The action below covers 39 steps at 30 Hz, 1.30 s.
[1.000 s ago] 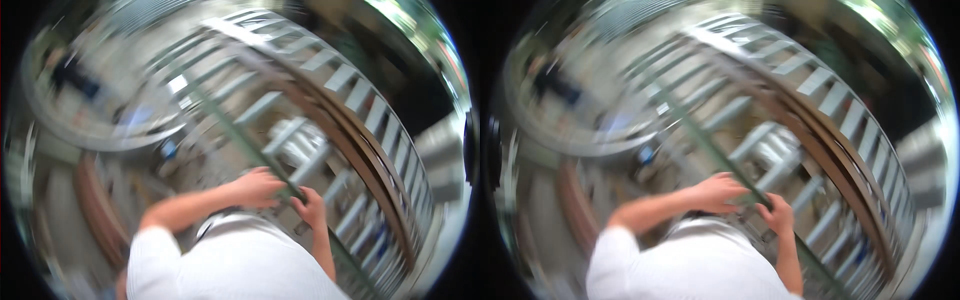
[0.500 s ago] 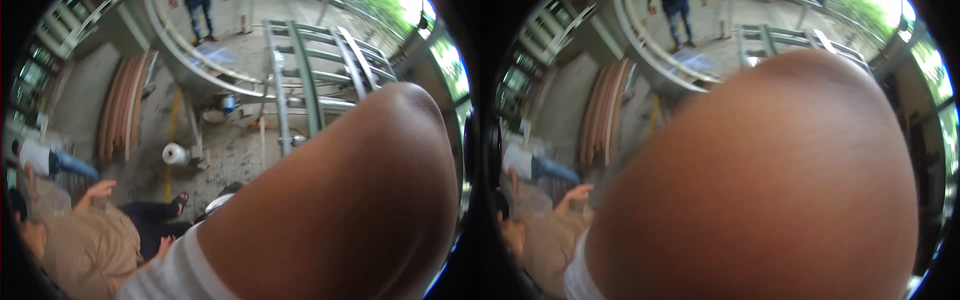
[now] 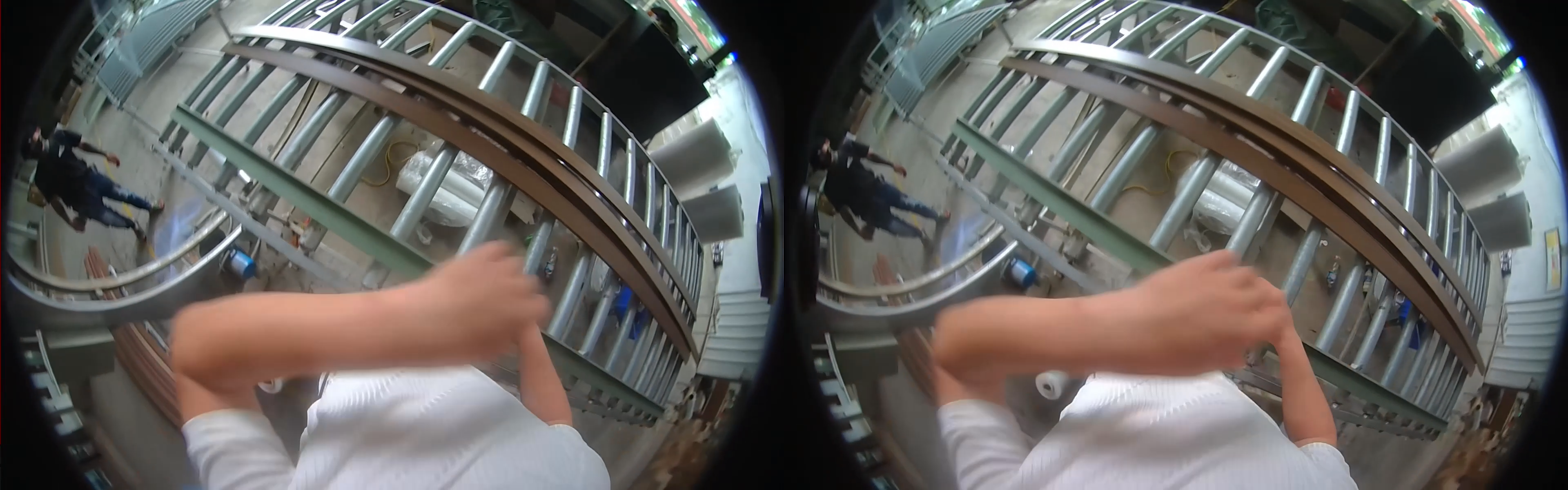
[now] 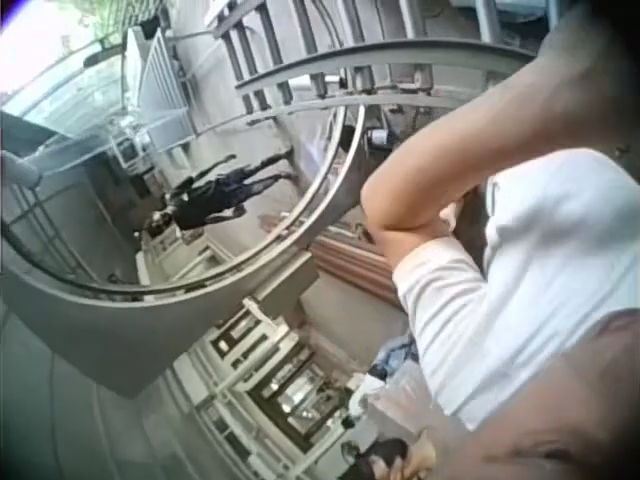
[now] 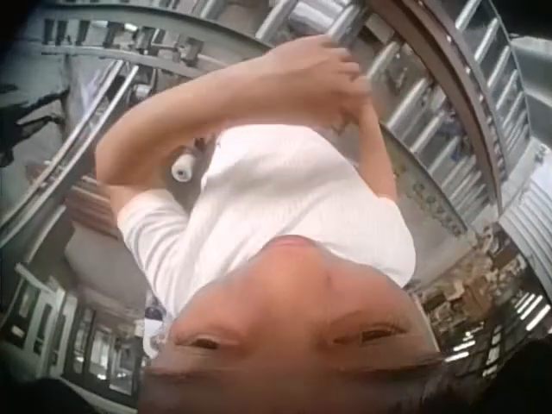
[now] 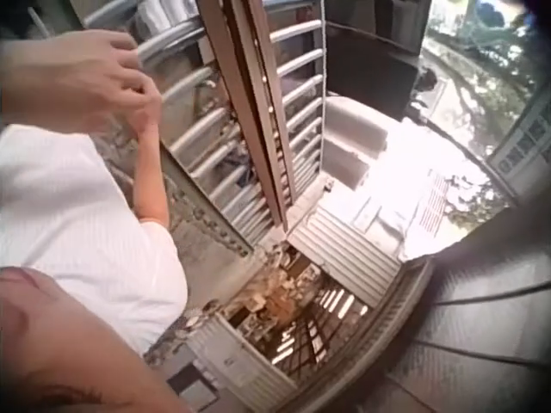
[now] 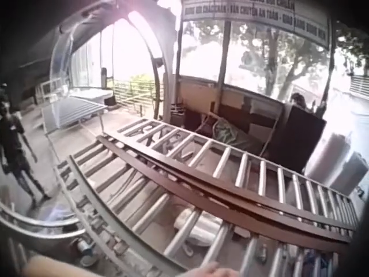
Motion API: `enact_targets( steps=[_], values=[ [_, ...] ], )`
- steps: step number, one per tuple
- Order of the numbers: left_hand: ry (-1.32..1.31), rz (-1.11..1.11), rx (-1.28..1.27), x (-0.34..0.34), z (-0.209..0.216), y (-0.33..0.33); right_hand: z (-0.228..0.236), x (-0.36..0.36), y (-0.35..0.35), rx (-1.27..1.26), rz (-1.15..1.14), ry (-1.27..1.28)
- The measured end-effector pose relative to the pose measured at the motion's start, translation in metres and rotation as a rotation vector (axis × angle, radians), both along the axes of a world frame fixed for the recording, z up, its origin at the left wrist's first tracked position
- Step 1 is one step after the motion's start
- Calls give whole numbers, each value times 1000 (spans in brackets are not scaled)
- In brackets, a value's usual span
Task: Moving and positioning wooden planks onto a curved metal frame to assemble a staircase.
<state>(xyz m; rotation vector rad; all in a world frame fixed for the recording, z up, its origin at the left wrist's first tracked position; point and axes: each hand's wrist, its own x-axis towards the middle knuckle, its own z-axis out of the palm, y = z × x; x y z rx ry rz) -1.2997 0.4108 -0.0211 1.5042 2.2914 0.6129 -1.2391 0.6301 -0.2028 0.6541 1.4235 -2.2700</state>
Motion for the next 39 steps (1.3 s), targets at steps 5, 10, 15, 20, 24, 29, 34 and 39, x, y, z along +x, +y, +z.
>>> enact_targets(
  steps=[5, 10, 15, 20, 24, 29, 34, 39],
  values=[
    [210, 545, -52, 9, -182, -94, -42, -38, 22, 934, 372, 700],
    [203, 546, 144, -7, -242, -124, -32, -35, 48, 1248, 250, 704],
    [279, 695, 291, -12, -254, -106, -51, 15, 51, 1511, 156, 592],
    [241, 624, 248, -36, -247, -104, -67, 43, 58, 1622, 164, 582],
    [264, 629, 356, -54, -251, -106, -64, 25, 66, 1630, 276, 616],
    [273, 668, 435, -98, -243, -94, -60, -15, 76, 1624, 165, 750],
    [263, 645, 423, -120, -243, -65, -44, -49, 85, 1730, 80, 708],
    [411, 624, 344, -120, -271, -96, -82, -64, 73, 1590, -123, 877]
  ],
)
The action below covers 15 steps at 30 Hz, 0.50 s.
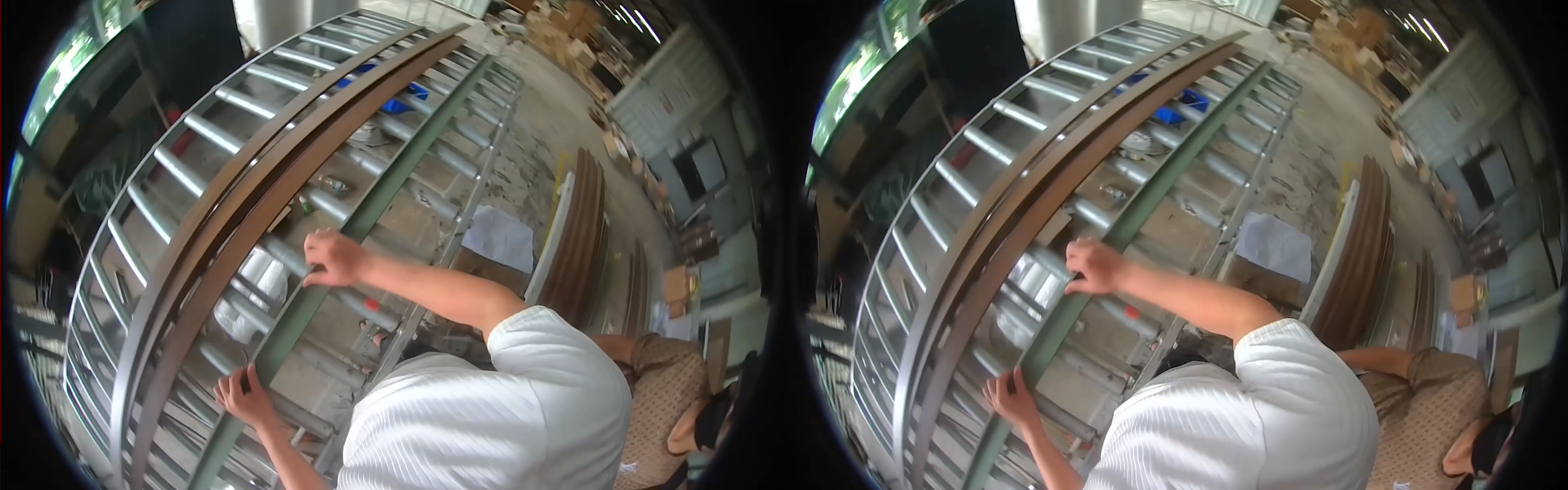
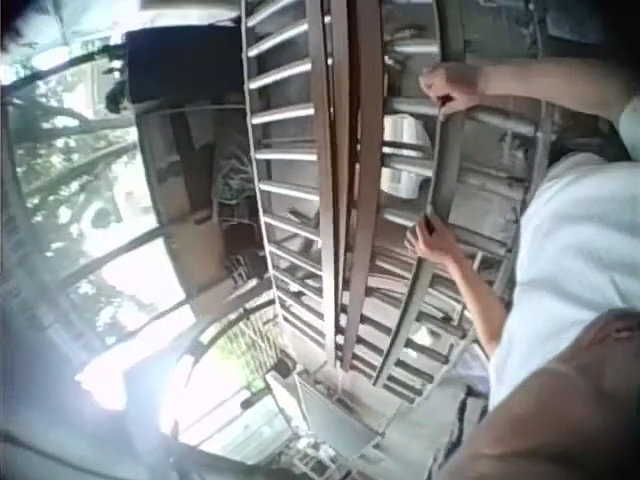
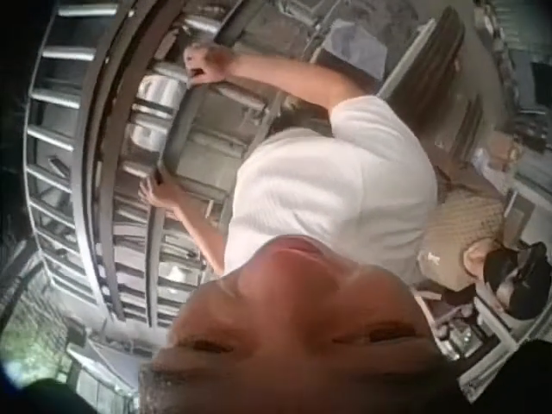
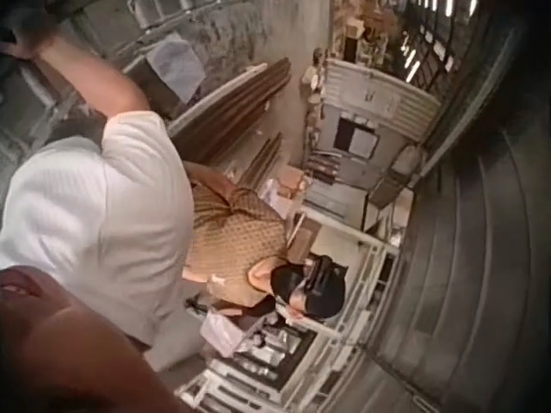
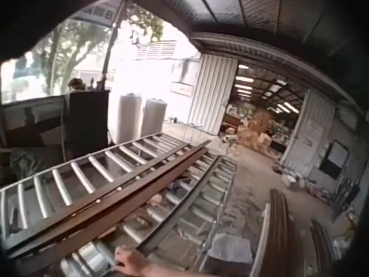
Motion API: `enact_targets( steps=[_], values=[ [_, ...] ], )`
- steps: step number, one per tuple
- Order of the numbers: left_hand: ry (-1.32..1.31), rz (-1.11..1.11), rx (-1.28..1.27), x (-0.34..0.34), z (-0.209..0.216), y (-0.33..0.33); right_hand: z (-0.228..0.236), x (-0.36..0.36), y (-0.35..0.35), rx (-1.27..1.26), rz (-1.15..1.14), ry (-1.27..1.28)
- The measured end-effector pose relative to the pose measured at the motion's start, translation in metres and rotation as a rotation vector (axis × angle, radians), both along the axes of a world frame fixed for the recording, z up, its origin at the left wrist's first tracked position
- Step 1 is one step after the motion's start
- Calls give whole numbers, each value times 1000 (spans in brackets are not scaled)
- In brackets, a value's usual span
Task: Moving and positioning wooden planks onto a curved metal frame to assemble a staircase.
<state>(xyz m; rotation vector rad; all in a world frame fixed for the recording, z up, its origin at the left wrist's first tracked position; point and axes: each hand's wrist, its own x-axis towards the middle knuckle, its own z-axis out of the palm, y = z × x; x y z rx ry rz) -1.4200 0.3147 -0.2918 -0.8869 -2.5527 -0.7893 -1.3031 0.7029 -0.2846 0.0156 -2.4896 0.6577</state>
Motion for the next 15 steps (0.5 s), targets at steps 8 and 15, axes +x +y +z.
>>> enact_targets(
  steps=[8, 15],
  values=[
    [68, -69, -137, 12, -5, 40, -12, 35, 14, -31, -90, -65],
    [24, -19, -229, 12, 15, 46, -6, 28, 16, -53, -50, -29]
  ],
)
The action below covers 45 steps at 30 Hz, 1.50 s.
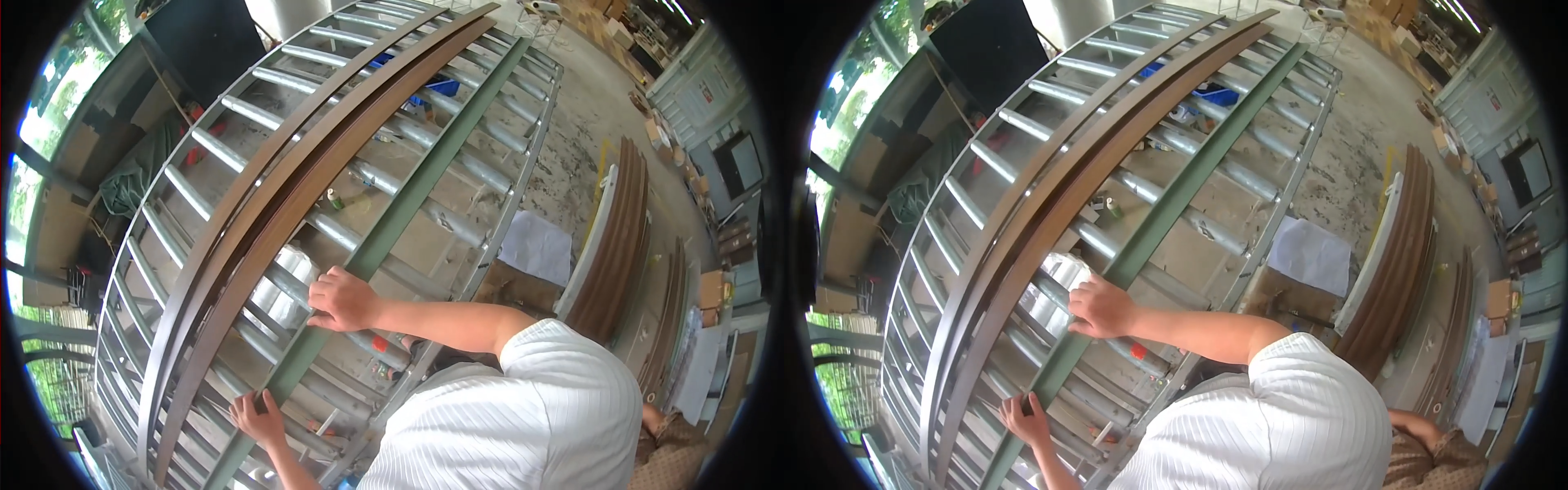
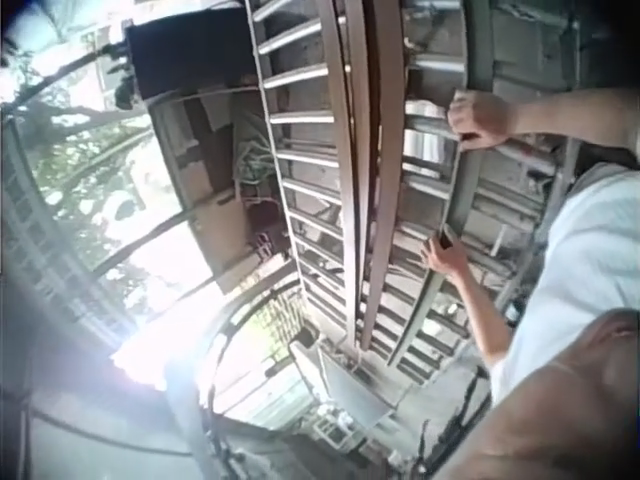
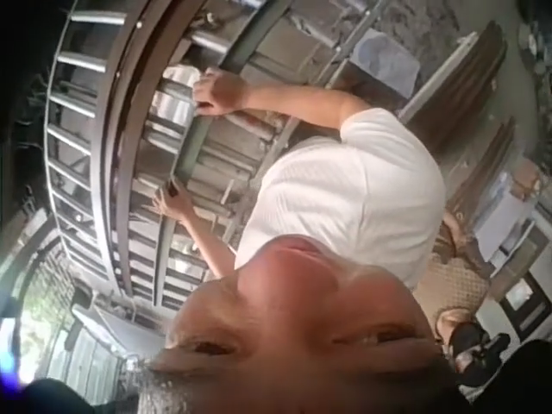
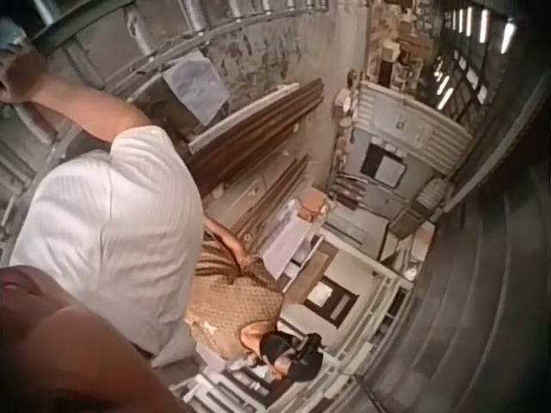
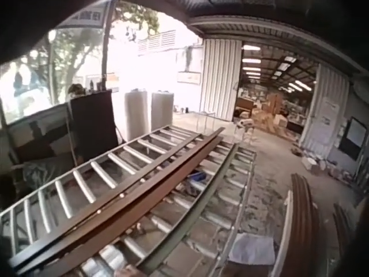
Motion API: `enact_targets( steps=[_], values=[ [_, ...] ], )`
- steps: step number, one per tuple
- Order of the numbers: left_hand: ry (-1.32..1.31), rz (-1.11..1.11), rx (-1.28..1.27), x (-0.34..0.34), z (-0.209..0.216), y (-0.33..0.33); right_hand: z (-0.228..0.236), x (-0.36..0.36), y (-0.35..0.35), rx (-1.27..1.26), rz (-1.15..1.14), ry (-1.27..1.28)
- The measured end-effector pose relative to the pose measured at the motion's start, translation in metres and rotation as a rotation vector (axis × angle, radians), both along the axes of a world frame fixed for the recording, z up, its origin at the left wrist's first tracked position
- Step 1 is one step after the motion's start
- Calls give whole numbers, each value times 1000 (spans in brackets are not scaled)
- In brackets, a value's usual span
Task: Moving and positioning wooden planks onto a curved metal frame to assemble a staircase.
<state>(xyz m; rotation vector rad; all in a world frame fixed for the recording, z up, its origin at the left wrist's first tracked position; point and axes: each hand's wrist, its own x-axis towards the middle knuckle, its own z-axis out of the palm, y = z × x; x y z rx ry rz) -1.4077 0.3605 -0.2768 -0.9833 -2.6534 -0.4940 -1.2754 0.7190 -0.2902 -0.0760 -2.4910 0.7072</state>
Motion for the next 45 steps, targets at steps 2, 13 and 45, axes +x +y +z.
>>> enact_targets(
  steps=[2, 13, 45],
  values=[
    [-13, 22, 18, -3, -3, -1, 0, 0, 2, -12, 32, -57],
    [-157, 88, 243, -11, -16, -19, 43, 84, 190, 436, -5, -578],
    [116, 402, 229, -19, -17, -8, 29, 33, 227, 357, -29, 223]
  ],
)
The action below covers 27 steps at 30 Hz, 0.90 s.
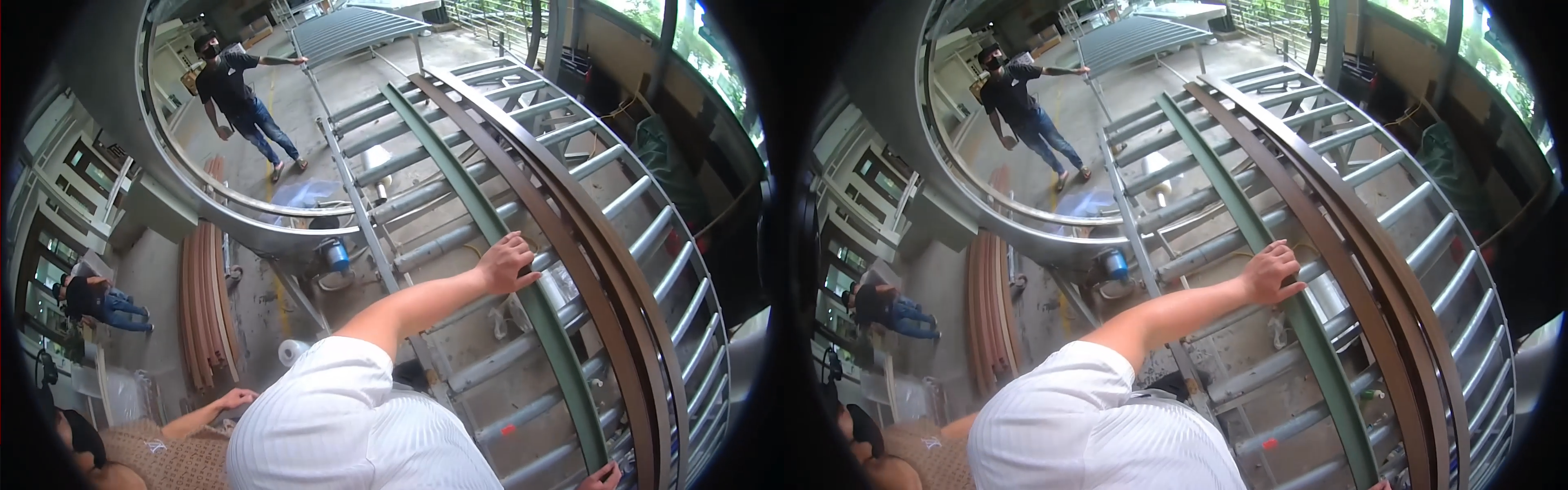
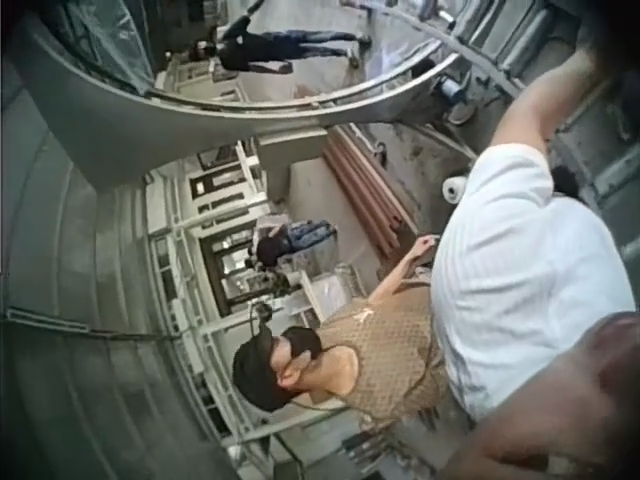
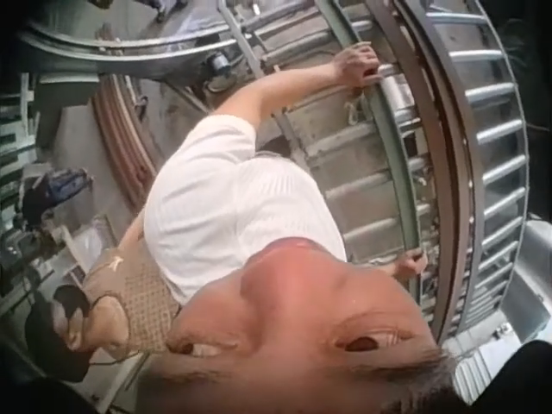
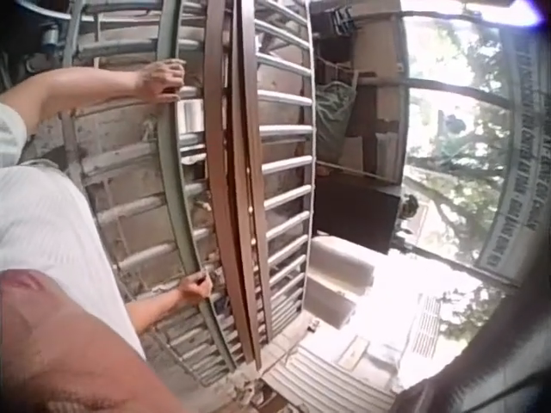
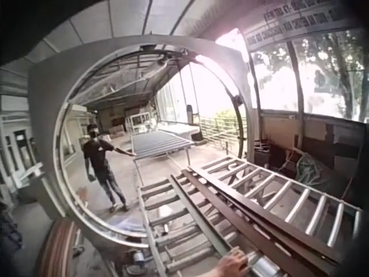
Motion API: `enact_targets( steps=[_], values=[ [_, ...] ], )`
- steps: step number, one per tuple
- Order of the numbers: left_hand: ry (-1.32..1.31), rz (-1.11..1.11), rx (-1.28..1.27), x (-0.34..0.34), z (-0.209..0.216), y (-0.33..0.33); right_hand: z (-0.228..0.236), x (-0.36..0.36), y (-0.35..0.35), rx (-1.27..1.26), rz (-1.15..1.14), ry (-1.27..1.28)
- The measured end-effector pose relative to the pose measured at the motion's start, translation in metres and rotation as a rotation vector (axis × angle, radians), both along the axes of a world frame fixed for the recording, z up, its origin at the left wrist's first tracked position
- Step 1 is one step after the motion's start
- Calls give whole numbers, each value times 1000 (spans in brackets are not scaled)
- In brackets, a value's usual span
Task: Moving and positioning wooden planks onto a curved metal frame to assemble a staircase.
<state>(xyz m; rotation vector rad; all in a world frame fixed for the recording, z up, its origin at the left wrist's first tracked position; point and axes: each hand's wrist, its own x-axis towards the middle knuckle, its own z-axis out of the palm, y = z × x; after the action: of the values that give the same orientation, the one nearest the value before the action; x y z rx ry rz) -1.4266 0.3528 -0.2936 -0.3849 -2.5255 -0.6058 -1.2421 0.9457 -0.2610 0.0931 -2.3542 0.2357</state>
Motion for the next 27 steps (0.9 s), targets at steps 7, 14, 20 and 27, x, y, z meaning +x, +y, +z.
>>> enact_targets(
  steps=[7, 14, 20, 27],
  values=[
    [-22, -7, 19, -1, -1, 2, -15, 6, 17, 8, -34, -29],
    [19, -7, 69, 0, 2, 1, -31, -3, 31, -65, -102, -95],
    [46, -8, 67, 0, -5, -3, -39, -13, 9, -210, -503, -163],
    [37, 20, 68, 10, -1, -7, -61, -19, 36, -72, -451, -135]
  ],
)
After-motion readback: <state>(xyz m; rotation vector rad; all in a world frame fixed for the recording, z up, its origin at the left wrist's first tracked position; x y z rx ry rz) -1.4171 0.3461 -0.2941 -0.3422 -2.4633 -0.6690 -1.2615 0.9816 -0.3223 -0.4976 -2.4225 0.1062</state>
